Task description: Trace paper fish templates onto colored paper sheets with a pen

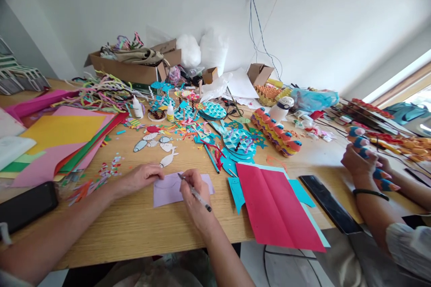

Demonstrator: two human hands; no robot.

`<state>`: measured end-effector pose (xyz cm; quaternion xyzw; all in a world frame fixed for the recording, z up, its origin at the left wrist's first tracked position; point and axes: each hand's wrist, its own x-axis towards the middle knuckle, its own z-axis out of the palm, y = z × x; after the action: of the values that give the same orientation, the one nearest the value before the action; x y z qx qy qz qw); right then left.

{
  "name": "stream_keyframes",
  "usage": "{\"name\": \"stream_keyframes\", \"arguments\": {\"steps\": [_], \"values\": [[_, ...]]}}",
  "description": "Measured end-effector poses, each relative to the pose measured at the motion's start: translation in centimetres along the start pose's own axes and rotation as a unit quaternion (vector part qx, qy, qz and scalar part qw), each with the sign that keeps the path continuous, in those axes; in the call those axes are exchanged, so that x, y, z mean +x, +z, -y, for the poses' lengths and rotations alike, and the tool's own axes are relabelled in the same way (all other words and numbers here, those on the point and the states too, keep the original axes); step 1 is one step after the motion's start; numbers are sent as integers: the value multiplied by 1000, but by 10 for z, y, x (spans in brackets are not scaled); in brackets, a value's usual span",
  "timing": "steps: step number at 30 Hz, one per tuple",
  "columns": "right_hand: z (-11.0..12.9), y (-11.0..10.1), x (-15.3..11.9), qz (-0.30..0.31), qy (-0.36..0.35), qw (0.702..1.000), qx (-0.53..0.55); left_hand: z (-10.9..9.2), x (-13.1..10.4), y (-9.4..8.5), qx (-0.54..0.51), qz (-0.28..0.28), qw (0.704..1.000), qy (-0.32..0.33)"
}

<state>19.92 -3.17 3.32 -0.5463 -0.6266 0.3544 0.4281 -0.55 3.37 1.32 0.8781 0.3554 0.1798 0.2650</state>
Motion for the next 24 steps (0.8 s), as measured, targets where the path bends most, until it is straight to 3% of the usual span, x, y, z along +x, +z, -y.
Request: {"name": "stream_keyframes", "arguments": {"steps": [3, 10, 20, 24], "values": [[6, 13, -2, 33, 23, 999, 36, 3, -1, 3, -24, -17, 1000, -6], [-9, 35, -1, 72, 29, 996, 53, 5, -5, 4, -62, -39, 997, 19], [-15, 40, -6, 65, -48, 995, -49, 17, -7, 13, -75, -92, 993, -3], [-15, 39, -5, 74, -42, 995, -51, 16, -8, 11, -66, -94, 993, -13]]}}
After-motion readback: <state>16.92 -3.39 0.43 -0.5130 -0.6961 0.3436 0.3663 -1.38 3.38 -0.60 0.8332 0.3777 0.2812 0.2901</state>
